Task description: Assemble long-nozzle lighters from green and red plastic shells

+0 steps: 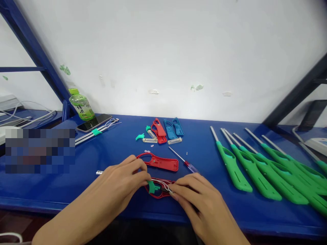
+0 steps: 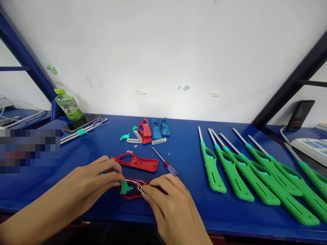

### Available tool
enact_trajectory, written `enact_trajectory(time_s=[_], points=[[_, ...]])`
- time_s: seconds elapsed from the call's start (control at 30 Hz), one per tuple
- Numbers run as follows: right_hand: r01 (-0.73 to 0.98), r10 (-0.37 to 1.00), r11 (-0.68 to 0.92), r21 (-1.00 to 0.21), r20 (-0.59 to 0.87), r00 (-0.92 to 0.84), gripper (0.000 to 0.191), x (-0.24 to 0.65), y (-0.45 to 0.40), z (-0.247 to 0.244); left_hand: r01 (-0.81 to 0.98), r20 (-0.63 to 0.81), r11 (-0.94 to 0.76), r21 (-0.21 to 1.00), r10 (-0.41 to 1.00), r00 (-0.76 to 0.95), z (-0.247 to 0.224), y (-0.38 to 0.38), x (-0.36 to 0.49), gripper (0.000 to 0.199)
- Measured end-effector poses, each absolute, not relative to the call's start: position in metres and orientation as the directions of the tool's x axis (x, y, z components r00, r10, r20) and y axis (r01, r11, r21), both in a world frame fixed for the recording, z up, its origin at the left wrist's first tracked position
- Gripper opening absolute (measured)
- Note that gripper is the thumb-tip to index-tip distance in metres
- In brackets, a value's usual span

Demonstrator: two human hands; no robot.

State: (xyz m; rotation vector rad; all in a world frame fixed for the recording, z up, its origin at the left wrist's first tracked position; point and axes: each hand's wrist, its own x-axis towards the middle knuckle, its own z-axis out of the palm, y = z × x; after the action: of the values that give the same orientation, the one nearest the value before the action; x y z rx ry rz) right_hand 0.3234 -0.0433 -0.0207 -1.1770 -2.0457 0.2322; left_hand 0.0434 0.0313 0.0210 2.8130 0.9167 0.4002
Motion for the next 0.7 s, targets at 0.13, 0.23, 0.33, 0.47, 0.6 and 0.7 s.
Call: enact_trajectory(time_s=[0.13, 0.23, 0.33, 0.47, 0.6, 0.7], points=[[0.663, 0.795, 0.571, -0.484, 0.527, -0.3, 0.024, 0.323, -0.043, -0.021, 0.573, 0.205, -0.796, 0.198, 0.605, 0.769, 0.012, 0.031, 0.044, 0.041], [0.661, 0.792, 0.573, -0.484, 0.535, -0.294, 0.023, 0.324, -0.043, -0.021, 0.586, 0.182, -0.783, 0.206, 0.62, 0.763, 0.009, 0.028, 0.046, 0.049], [0.664, 0.797, 0.567, -0.487, 0.528, -0.293, 0.023, 0.324, -0.043, -0.021, 0.619, 0.162, -0.759, 0.201, 0.649, 0.743, 0.009, 0.023, 0.052, 0.049], [0.667, 0.799, 0.564, -0.487, 0.526, -0.293, 0.023, 0.324, -0.043, -0.021, 0.636, 0.202, -0.756, 0.155, 0.654, 0.729, 0.012, 0.022, 0.059, 0.036], [0.666, 0.798, 0.566, -0.486, 0.524, -0.297, 0.022, 0.324, -0.043, -0.022, 0.584, 0.238, -0.795, 0.168, 0.607, 0.758, 0.012, 0.026, 0.063, 0.027], [0.66, 0.797, 0.568, -0.492, 0.53, -0.292, 0.022, 0.324, -0.043, -0.023, 0.555, 0.258, -0.808, 0.198, 0.59, 0.765, 0.01, 0.029, 0.064, 0.026]])
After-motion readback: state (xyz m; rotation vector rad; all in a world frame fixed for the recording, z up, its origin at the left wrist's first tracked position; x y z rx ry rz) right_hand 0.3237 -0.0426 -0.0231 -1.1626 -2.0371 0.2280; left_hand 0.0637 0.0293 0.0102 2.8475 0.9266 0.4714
